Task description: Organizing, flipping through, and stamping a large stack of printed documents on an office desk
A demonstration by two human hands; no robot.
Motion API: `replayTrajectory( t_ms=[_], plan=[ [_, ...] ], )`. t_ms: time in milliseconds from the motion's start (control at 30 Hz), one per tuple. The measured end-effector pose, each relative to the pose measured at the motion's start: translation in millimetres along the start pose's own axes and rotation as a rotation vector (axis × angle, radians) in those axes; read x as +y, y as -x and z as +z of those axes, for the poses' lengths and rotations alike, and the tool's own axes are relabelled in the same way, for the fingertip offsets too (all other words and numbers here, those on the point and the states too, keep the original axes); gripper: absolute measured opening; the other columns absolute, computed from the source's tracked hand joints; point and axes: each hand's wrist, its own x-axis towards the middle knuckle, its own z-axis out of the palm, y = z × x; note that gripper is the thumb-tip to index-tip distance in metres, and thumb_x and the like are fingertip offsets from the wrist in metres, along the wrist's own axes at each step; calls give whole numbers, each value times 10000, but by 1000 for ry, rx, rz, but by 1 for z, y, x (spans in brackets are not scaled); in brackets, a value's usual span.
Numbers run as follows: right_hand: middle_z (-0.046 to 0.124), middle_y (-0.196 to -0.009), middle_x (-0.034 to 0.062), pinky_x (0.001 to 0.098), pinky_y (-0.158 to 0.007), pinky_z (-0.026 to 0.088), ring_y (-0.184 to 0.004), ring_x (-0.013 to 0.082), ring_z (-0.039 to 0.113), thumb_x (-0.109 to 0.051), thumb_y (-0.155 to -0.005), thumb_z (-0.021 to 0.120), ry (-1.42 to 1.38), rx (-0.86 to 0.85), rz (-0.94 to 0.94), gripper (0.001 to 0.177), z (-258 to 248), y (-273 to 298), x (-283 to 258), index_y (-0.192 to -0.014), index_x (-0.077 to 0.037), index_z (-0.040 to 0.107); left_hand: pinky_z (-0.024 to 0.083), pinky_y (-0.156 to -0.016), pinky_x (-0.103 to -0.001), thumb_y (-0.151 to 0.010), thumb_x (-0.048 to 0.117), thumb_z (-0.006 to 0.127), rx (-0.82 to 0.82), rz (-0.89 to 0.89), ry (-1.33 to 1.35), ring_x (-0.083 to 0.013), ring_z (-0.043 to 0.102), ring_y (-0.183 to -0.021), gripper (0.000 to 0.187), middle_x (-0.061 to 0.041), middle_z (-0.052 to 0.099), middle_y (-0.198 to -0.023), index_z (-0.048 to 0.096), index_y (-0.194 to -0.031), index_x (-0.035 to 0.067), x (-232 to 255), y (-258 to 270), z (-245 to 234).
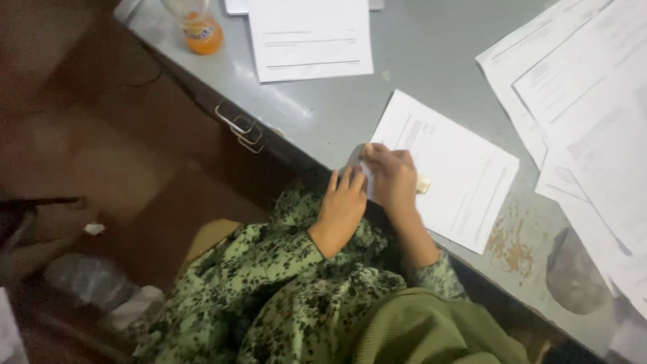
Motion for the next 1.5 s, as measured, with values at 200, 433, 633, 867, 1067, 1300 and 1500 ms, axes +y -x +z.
replayTrajectory(
  t_ms=[200,433,633,867,1067,1300,1500],
  plan=[
    [651,-894,62,428,-843,572,-901,337,707,-248,-832,839,160,80,6,293,35,-124,85,-1107,-334,784,423,-1061,-603,-915,83,580,52,22,-66,-426,575,-1247,280,-231,611,-1250,672,-1154,-29,1,2,1],
    [751,-832,-21,419,-784,596,-814,273,680,-248,-724,872,257,188,-104,274,34,-148,78,-973,-289,767,270,-1167,-687,-830,314,770,-28,117,27,-447,489,-1335,603,-231,579,-1292,609,-1301,-27,-4,0,7],
    [707,-1289,124,384,-851,550,-971,307,645,-95,-869,769,194,282,-125,331,5,-46,-3,-1199,-70,761,385,-1092,-630,-858,156,701,42,114,69,-427,570,-1253,135,-180,629,-1178,715,-947,56,-3,0,25],
    [628,-1363,265,439,-927,477,-1116,413,607,49,-800,703,257,297,-157,557,11,-11,28,-1350,55,616,367,-1104,-614,-856,134,685,-19,110,54,-411,535,-1310,116,-176,641,-1281,727,-942,69,-4,-2,26],
    [630,-1396,199,381,-765,515,-1010,313,627,-1,-836,709,487,470,1,530,-16,-3,81,-1361,-15,642,214,-1214,-596,-900,273,740,-112,152,-62,-381,400,-1466,496,-146,457,-1602,655,-1350,82,1,-11,-10],
    [650,-1356,200,391,-721,534,-951,331,636,-16,-852,677,470,439,-35,485,-16,12,78,-1336,-18,655,125,-1233,-641,-910,309,733,-205,52,6,-373,465,-1429,484,-124,518,-1559,671,-1348,113,1,-11,-10],
    [657,-1333,209,380,-711,536,-932,333,642,-20,-882,629,418,451,-132,440,-8,12,59,-1322,-20,662,205,-1217,-651,-930,330,682,-141,110,-12,-379,465,-1430,489,-120,502,-1575,650,-1366,110,-3,-5,-3]
  ],
)
